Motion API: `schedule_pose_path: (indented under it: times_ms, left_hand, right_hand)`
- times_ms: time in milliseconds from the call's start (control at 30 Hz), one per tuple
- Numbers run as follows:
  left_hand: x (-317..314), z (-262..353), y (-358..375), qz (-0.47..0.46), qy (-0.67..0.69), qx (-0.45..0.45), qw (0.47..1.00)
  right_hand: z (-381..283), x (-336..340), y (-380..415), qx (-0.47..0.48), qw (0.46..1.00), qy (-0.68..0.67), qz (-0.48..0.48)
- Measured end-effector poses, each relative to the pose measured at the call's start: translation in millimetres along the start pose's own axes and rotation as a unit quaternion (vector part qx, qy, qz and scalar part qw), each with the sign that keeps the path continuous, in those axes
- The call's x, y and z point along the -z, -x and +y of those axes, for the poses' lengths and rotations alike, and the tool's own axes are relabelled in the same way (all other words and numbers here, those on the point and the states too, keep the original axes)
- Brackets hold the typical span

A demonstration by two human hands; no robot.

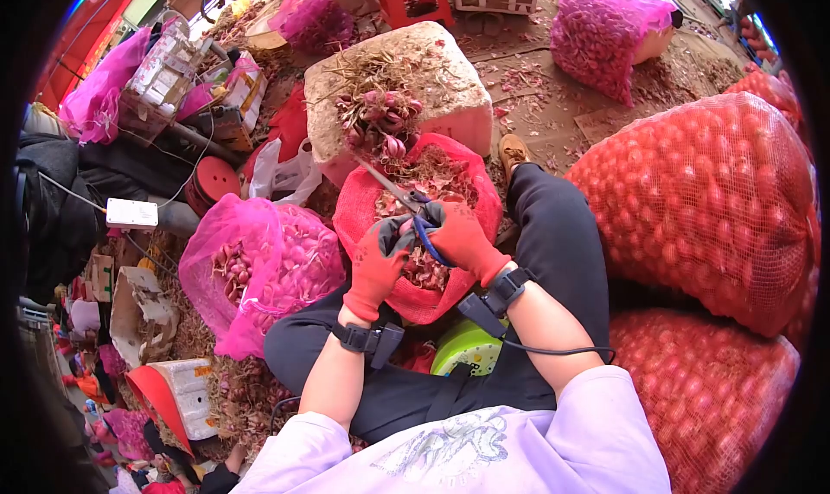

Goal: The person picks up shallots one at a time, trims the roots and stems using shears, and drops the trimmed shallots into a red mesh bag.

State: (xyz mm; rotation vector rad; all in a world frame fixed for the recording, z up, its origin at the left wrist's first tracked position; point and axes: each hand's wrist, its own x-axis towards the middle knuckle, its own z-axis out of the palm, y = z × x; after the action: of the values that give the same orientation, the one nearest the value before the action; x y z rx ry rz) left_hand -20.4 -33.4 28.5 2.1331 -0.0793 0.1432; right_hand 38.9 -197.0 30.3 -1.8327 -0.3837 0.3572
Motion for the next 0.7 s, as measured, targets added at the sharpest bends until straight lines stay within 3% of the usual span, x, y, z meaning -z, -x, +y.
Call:
schedule_pose_path:
  times_ms: [100,167,200,267,300,400,467,533,567,667,700]
  left_hand:
    - [-6.0,-1.2,0.2,0.030,-0.114,-0.031,0.993]
    - [-16.6,-9.2,1.6,0.102,-0.134,-0.092,0.981]
    - [-19.2,-8.1,1.7,0.105,-0.029,-0.031,0.994]
    - [-19.7,-6.0,-0.2,0.104,0.176,0.092,0.975]
    - [-5.1,-2.8,-1.1,0.024,0.327,0.219,0.919]
    - [3.0,-7.4,-7.5,0.031,0.498,0.169,0.850]
    - [3.0,-6.0,-8.7,0.058,0.604,0.196,0.771]
    - [-0.6,-3.3,-10.2,0.081,0.699,0.219,0.676]
    - [-1.5,-23.2,-11.2,0.002,0.818,0.140,0.558]
    - [21.3,-17.6,-12.8,0.043,0.804,0.162,0.570]
    - [26.1,-18.7,-14.3,0.017,0.783,0.156,0.602]
  right_hand:
    - [-5.7,-5.8,1.6,0.085,0.964,0.238,0.083]
    - [-0.7,-4.1,-0.9,0.062,0.966,0.229,0.101]
    - [2.0,-4.3,-2.2,0.050,0.967,0.223,0.108]
    - [7.9,-0.6,-3.0,-0.010,0.991,0.119,0.065]
    - [10.2,2.8,-2.7,-0.039,0.996,0.069,0.042]
    - [7.4,6.9,-5.2,-0.061,0.986,-0.153,0.026]
    - [-4.9,9.4,-1.4,-0.105,0.966,-0.235,0.016]
    - [-10.2,5.0,0.3,-0.112,0.954,-0.274,0.039]
    - [-2.4,3.8,-1.0,-0.129,0.949,-0.284,0.056]
    - [8.2,14.8,-5.8,-0.140,0.912,-0.372,0.096]
    - [6.0,18.8,-6.3,-0.136,0.916,-0.370,0.078]
